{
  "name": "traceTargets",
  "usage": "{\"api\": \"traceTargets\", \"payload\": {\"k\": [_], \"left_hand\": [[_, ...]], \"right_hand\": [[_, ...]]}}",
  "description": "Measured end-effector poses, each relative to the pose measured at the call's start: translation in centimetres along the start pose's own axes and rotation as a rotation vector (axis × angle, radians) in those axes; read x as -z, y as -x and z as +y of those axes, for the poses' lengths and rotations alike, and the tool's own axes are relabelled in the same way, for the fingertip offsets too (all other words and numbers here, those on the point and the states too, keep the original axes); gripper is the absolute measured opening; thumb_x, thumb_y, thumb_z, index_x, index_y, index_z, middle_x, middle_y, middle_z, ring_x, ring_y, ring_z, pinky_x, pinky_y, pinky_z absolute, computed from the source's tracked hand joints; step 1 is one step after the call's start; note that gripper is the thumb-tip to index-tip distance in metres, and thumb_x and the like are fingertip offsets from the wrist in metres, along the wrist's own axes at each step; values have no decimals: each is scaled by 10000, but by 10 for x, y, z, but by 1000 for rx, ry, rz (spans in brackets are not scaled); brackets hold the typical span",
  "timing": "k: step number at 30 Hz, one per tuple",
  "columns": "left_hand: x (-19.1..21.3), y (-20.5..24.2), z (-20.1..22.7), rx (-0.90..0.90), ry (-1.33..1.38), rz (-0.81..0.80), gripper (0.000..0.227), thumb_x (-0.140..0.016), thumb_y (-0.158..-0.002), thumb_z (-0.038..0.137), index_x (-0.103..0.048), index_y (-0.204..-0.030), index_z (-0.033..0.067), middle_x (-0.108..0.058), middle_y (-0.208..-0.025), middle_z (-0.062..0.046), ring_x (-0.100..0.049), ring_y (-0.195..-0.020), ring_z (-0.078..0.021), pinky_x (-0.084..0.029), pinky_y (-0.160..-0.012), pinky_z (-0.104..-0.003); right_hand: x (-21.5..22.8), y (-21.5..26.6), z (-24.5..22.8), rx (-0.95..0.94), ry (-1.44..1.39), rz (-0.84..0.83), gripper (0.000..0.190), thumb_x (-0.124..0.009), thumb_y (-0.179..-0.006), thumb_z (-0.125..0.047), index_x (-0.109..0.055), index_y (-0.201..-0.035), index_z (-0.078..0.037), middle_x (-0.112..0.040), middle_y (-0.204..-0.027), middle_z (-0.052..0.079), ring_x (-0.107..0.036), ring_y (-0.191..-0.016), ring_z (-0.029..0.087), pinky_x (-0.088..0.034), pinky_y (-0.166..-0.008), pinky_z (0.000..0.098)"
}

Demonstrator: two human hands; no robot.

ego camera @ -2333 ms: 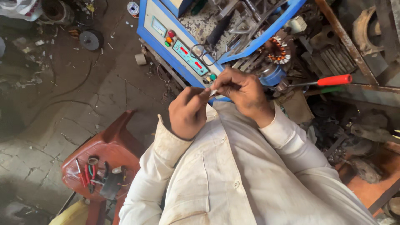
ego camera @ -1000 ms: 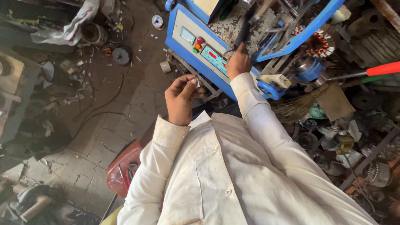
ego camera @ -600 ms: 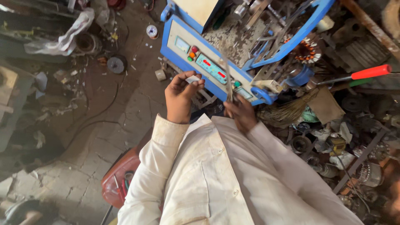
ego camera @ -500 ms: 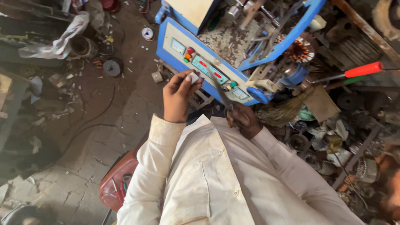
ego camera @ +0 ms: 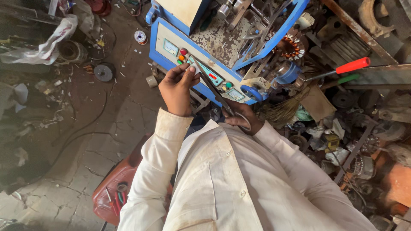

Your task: The person inserts small white cylindrical components into slots on a copper-wound rotor using their hands. They repeatedly pick up the components, align them, and press them into place on the machine part.

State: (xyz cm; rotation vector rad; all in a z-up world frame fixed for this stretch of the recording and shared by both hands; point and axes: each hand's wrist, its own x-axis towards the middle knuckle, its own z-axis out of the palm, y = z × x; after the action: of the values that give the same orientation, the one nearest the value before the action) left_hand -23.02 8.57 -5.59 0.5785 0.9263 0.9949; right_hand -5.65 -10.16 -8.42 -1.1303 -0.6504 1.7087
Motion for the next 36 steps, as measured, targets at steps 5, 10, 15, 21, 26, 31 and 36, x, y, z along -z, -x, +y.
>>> {"api": "traceTargets", "payload": {"k": [5, 10, 15, 21, 26, 31, 36], "left_hand": [[-5, 3, -5, -35, 3, -2, 262, -762, -919, 26, -658, -1102, -130, -740, -925, -158, -752, -786, -206, -633, -711, -319], [-8, 4, -8, -55, 2, -22, 262, -759, -916, 27, -658, -1107, -122, -747, -928, -159, -745, -778, -199, -640, -717, -324], [-7, 5, -8, -26, 13, -4, 263, -764, -910, 21, -653, -1101, -121, -739, -928, -155, -747, -775, -205, -636, -708, -322], [-3, 4, -5, -24, -5, -8, 276, -772, -908, 31, -657, -1105, -125, -743, -932, -157, -750, -776, -208, -635, -709, -318], [-2, 4, -2, -16, -15, -4, 284, -774, -904, 40, -663, -1105, -126, -749, -935, -162, -751, -775, -206, -637, -708, -319], [-4, 0, -1, -39, -17, 14, 263, -759, -895, 21, -661, -1095, -120, -743, -933, -157, -747, -754, -205, -643, -696, -324], [-7, -3, -5, 6, 30, -9, 229, -748, -899, 12, -653, -1089, -75, -737, -921, -143, -740, -762, -209, -629, -697, -321]], "right_hand": [[7, 4, -3, 74, 203, 2, 823, -767, -853, -184, -433, -1584, -5, -556, -982, -1, -509, -889, 91, -443, -810, 241], [5, 7, -5, 57, 180, 11, 829, -764, -845, -167, -416, -1581, -14, -536, -933, -9, -485, -825, 86, -429, -753, 238], [2, 7, -3, 75, 161, 7, 822, -757, -856, -162, -416, -1591, -24, -534, -911, -7, -487, -800, 80, -428, -734, 234], [1, 4, 4, 102, 128, -15, 821, -769, -866, -164, -406, -1585, -2, -552, -953, -8, -501, -845, 75, -425, -770, 225], [-2, 2, 8, 72, 213, 38, 801, -774, -876, -162, -424, -1576, 7, -563, -955, -26, -502, -847, 61, -422, -768, 221], [-9, -1, 0, 52, 284, 78, 765, -760, -869, -146, -453, -1552, 9, -575, -912, -26, -514, -769, 59, -436, -701, 223], [-10, -4, 5, 90, 279, 106, 712, -741, -900, -119, -467, -1548, -9, -583, -885, -15, -548, -766, 64, -453, -708, 211]]}}
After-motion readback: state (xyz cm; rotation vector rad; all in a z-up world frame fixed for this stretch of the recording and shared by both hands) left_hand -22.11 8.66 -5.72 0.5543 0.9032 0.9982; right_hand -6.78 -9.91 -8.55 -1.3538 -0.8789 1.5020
